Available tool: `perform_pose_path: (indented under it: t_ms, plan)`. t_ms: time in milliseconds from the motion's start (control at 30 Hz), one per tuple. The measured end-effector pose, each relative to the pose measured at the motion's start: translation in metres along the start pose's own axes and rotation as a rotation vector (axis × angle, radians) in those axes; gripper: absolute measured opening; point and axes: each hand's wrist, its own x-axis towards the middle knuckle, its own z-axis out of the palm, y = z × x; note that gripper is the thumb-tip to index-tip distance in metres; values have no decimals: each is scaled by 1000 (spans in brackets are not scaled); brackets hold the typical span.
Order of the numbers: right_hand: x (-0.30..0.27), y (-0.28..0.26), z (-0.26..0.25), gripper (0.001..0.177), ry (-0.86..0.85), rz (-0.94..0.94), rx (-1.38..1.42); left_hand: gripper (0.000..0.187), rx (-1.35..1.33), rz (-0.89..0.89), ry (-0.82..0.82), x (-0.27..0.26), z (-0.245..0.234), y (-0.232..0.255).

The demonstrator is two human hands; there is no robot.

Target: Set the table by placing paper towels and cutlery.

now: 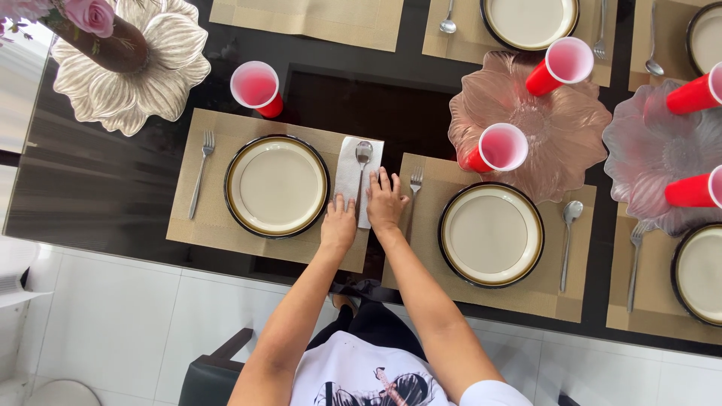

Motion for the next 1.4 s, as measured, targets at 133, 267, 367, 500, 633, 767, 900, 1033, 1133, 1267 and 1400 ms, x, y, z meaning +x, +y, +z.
perform_pose_path:
  t_ms: [133,267,367,500,633,767,900,1033,1133,1267,1400]
  plan:
    - [-1,1,-1,44,-6,-3,-18,58,1,0,-16,0,-2,0]
    - [1,0,-7,45,-17,-2,13,54,-5,12,28,4,1,-1]
    - [0,-1,-11,45,-51,13,10,49,-3,21,41,5,-1,-1]
    - [5,-4,-23,48,-71,19,58,45,-19,34,91,10,9,-4]
    - [3,-7,-34,48,-151,75,47,46,-12,49,30,12,-3,-2]
    - [0,-2,-32,51,-141,69,108,49,0,64,-45,14,-12,-4]
    - [2,8,-23,47,-102,57,181,47,15,102,-91,16,-14,-11]
    - [-21,3,-26,46,-9,126,254,56,107,224,-86,23,7,-24]
    - [-32,-4,-46,41,60,168,328,51,-54,214,4,25,8,-29]
    - [-45,-10,-68,38,219,141,415,60,-172,341,86,4,-60,-22]
    - [-52,-28,-107,37,326,148,514,48,-314,497,300,1,-106,-23]
